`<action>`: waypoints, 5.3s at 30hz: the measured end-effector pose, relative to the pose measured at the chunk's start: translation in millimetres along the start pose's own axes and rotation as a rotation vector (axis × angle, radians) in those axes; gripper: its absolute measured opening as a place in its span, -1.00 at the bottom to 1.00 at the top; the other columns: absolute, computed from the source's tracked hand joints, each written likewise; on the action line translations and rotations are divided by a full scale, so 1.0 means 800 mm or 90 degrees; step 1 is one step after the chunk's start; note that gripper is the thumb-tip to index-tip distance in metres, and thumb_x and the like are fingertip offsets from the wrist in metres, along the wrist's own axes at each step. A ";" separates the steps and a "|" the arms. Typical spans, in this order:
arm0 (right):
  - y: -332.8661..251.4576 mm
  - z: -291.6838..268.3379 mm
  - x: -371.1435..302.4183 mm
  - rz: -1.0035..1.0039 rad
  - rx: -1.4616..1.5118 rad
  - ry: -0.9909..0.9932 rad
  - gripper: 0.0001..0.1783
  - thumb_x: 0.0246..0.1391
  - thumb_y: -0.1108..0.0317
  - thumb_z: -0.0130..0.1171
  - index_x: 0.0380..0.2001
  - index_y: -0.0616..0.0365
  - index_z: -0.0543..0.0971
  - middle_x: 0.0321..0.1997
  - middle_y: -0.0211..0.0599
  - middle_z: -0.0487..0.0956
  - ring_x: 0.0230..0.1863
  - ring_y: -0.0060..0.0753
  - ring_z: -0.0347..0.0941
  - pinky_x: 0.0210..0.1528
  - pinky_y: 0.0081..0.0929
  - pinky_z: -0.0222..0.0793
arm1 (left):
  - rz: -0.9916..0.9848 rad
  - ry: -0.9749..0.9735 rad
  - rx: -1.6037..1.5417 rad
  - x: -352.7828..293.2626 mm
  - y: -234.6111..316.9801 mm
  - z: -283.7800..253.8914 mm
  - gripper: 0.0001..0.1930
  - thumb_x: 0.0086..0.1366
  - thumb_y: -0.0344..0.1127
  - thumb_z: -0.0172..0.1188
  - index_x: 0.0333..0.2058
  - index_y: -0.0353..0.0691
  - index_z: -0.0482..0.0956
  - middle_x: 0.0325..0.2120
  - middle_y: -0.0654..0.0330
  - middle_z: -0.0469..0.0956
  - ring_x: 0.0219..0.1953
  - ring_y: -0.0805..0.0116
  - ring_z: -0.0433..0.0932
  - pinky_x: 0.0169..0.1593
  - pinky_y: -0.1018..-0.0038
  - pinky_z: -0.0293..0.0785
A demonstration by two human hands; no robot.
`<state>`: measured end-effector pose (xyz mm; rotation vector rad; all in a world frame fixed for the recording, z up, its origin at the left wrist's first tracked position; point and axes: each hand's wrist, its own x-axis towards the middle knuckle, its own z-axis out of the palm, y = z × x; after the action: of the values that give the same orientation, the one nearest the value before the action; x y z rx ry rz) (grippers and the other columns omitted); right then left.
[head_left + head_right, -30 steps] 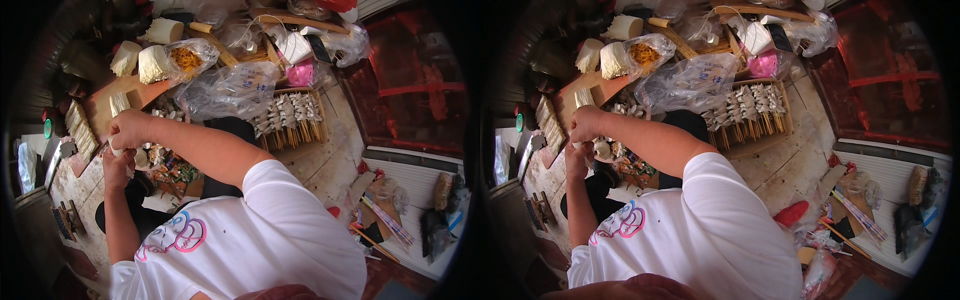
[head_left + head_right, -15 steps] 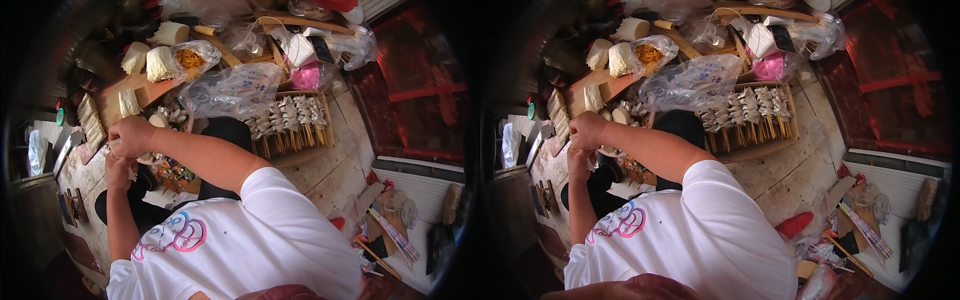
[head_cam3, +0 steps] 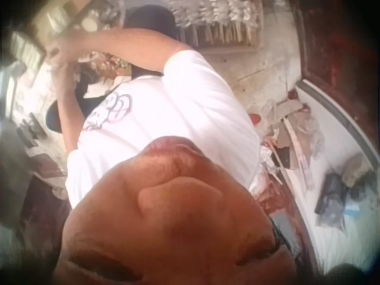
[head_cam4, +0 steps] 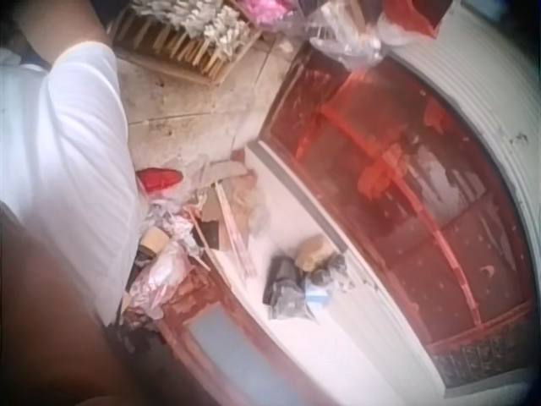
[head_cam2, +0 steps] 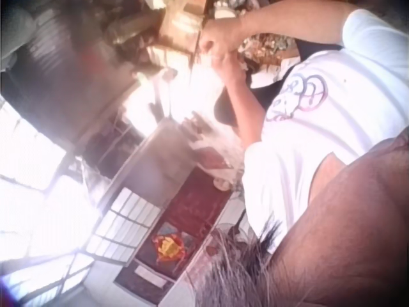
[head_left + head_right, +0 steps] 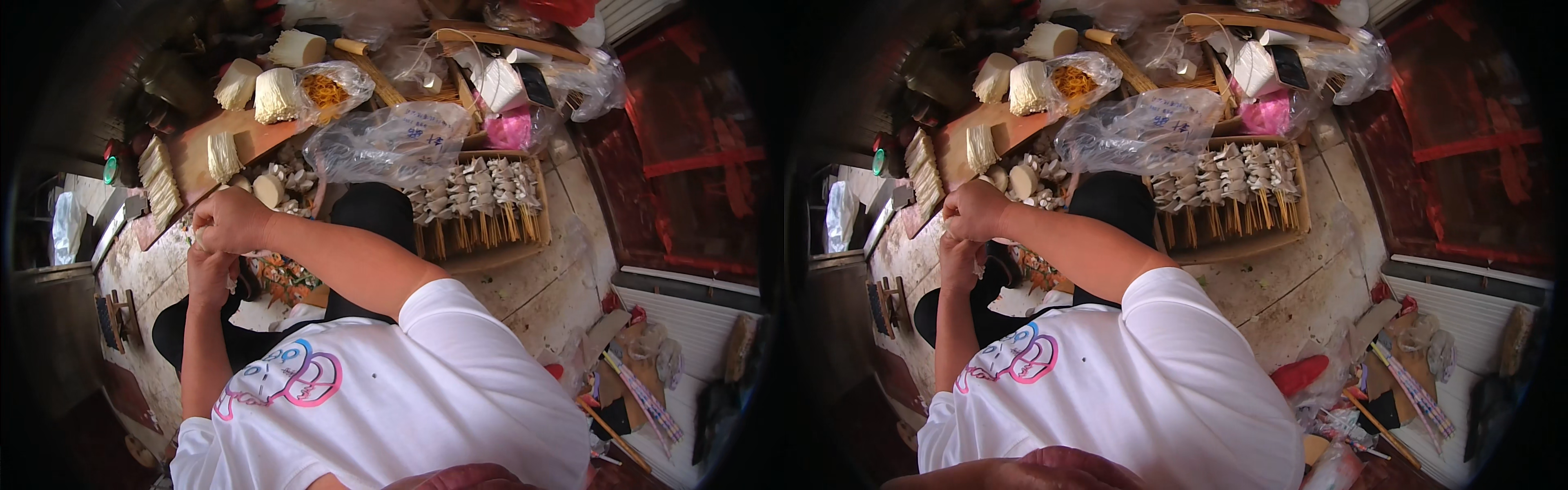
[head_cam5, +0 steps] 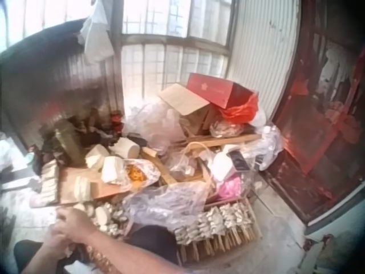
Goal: The person sits on the floor and repeatedly picks up bundles of dried noodles, separates them into smaller portions, and places them on a wooden board. The person handles the noodles by hand, breaking them apart and arranging them in stacks.
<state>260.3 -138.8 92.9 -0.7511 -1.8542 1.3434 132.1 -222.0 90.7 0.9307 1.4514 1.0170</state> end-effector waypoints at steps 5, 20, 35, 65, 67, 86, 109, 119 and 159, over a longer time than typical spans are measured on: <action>-0.004 -0.010 -0.012 -0.010 0.024 0.016 -0.78 -0.29 0.29 0.18 -0.53 0.18 0.65 -0.50 -0.18 0.62 -0.45 -0.28 0.57 -0.30 -0.42 0.46 | -0.004 -0.005 0.013 -0.003 -0.001 0.012 -0.97 0.14 -0.45 0.20 -0.46 -0.20 0.53 -0.67 0.34 0.46 -0.72 0.59 0.34 -0.64 0.64 0.21; -0.015 -0.024 -0.031 0.170 0.195 -0.156 -0.51 -0.02 0.37 0.24 0.03 0.24 0.48 -0.17 -0.30 0.54 -0.26 -0.58 0.48 -0.27 -0.61 0.46 | -0.065 -0.163 -0.153 -0.023 0.011 -0.010 -0.74 -0.01 -0.40 0.34 -0.29 -0.23 0.56 -0.44 0.27 0.55 -0.55 0.54 0.45 -0.61 0.63 0.31; -0.023 -0.027 -0.036 0.147 0.201 -0.333 -0.56 -0.09 0.43 0.37 -0.08 0.25 0.53 -0.22 -0.35 0.59 -0.24 -0.62 0.52 -0.19 -0.63 0.48 | -0.140 -0.356 -0.322 -0.034 -0.020 -0.014 -0.67 -0.11 -0.46 0.33 -0.32 -0.24 0.44 -0.60 0.27 0.40 -0.61 0.49 0.41 -0.57 0.55 0.40; -0.004 -0.018 -0.036 0.145 0.070 -0.143 -0.77 0.03 0.29 0.26 -0.27 0.19 0.66 -0.44 -0.42 0.61 -0.46 -0.67 0.47 -0.41 -0.64 0.41 | 0.000 -0.135 -0.501 -0.033 -0.010 -0.021 -0.83 0.24 -0.23 0.13 -0.31 -0.20 0.46 -0.47 0.26 0.46 -0.55 0.44 0.44 -0.39 0.44 0.40; -0.001 -0.013 -0.039 0.092 -0.003 -0.107 -0.78 0.01 0.30 0.24 -0.29 0.19 0.66 -0.48 -0.39 0.61 -0.46 -0.66 0.49 -0.39 -0.62 0.42 | 0.004 -0.121 -0.467 -0.033 -0.008 -0.019 -0.84 0.24 -0.24 0.14 -0.33 -0.20 0.46 -0.48 0.26 0.46 -0.56 0.44 0.43 -0.41 0.44 0.40; -0.001 -0.009 -0.040 0.015 -0.060 -0.110 -0.80 -0.05 0.32 0.24 -0.35 0.18 0.66 -0.43 -0.30 0.63 -0.41 -0.50 0.55 -0.32 -0.54 0.46 | -0.054 -0.029 -0.280 -0.037 0.005 -0.022 -0.87 0.12 -0.37 0.10 -0.34 -0.25 0.50 -0.54 0.20 0.53 -0.57 0.41 0.51 -0.43 0.47 0.49; -0.007 -0.003 -0.055 0.345 0.736 -0.218 -0.77 0.12 0.40 -0.09 -0.35 0.30 0.54 -0.56 -0.30 0.53 -0.75 -0.75 0.24 -0.73 -0.77 0.10 | -0.076 -0.071 -0.472 -0.024 -0.012 -0.038 -0.85 0.15 -0.41 0.05 -0.27 -0.26 0.44 -0.48 0.14 0.48 -0.58 0.44 0.43 -0.46 0.46 0.45; -0.016 0.004 -0.055 0.320 0.552 -0.167 -0.70 0.20 0.36 0.04 -0.06 0.26 0.55 -0.58 -0.41 0.53 -0.81 -0.80 0.24 -0.78 -0.85 0.11 | -0.020 0.054 -0.199 -0.031 0.009 -0.028 -0.88 0.18 -0.42 0.09 -0.29 -0.28 0.46 -0.53 0.22 0.49 -0.61 0.48 0.44 -0.54 0.54 0.41; -0.022 0.003 -0.053 0.253 0.120 -0.180 -0.69 -0.09 0.37 0.17 -0.19 0.14 0.54 -0.43 -0.36 0.58 -0.54 -0.66 0.47 -0.50 -0.64 0.41 | 0.120 0.033 0.419 -0.029 0.002 -0.020 -0.44 -0.18 -0.22 0.46 -0.17 -0.34 0.50 -0.31 -0.04 0.60 -0.21 0.17 0.62 -0.13 0.38 0.51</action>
<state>282.3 -178.9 100.4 -0.8986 -1.8145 1.9334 119.0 -244.8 100.6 1.5412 1.8092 0.6955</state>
